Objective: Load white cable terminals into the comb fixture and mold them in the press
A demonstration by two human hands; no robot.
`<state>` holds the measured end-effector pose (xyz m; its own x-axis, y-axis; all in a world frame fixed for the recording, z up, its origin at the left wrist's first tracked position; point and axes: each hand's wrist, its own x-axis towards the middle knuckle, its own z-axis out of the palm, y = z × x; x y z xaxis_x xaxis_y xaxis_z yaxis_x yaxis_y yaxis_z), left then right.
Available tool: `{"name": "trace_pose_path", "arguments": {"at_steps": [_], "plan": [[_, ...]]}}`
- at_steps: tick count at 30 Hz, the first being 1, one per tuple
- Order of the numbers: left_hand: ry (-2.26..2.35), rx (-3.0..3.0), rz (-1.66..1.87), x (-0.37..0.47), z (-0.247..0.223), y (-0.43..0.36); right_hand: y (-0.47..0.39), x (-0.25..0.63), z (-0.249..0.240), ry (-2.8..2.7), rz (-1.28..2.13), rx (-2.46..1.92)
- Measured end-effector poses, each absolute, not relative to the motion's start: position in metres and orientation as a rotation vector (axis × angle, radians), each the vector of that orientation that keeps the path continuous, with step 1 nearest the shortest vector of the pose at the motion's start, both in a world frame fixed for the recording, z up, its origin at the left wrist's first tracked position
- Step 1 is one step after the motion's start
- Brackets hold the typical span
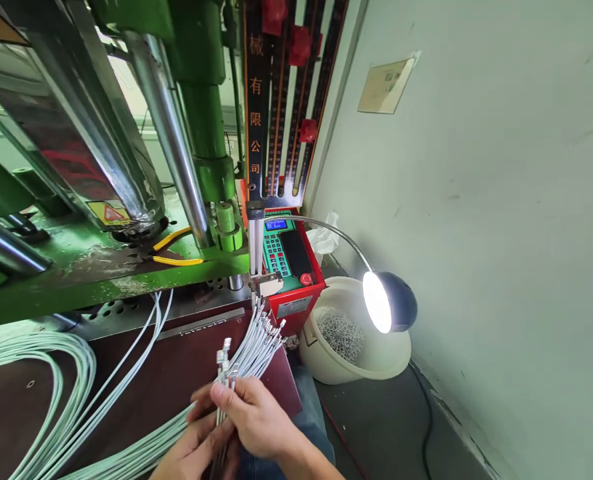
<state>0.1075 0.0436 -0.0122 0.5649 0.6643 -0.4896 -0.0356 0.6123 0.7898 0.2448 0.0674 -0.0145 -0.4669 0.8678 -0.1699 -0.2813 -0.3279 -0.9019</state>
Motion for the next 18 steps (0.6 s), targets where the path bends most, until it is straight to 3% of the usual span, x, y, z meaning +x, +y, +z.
{"name": "trace_pose_path", "arguments": {"at_steps": [4, 13, 18], "plan": [[0.798, 0.839, 0.474, 0.119, -0.033, 0.040, 0.075, 0.254, -0.006, -1.048, 1.584, -0.930], [0.700, 0.630, 0.600, 0.125, -0.018, 0.039, 0.082, 0.271, 0.025, -1.921, 1.461, -1.192], [0.731, 0.619, 0.682, 0.121, -0.018, 0.039, 0.096, 0.262, 0.036, -2.221, 1.505, -0.882]]}}
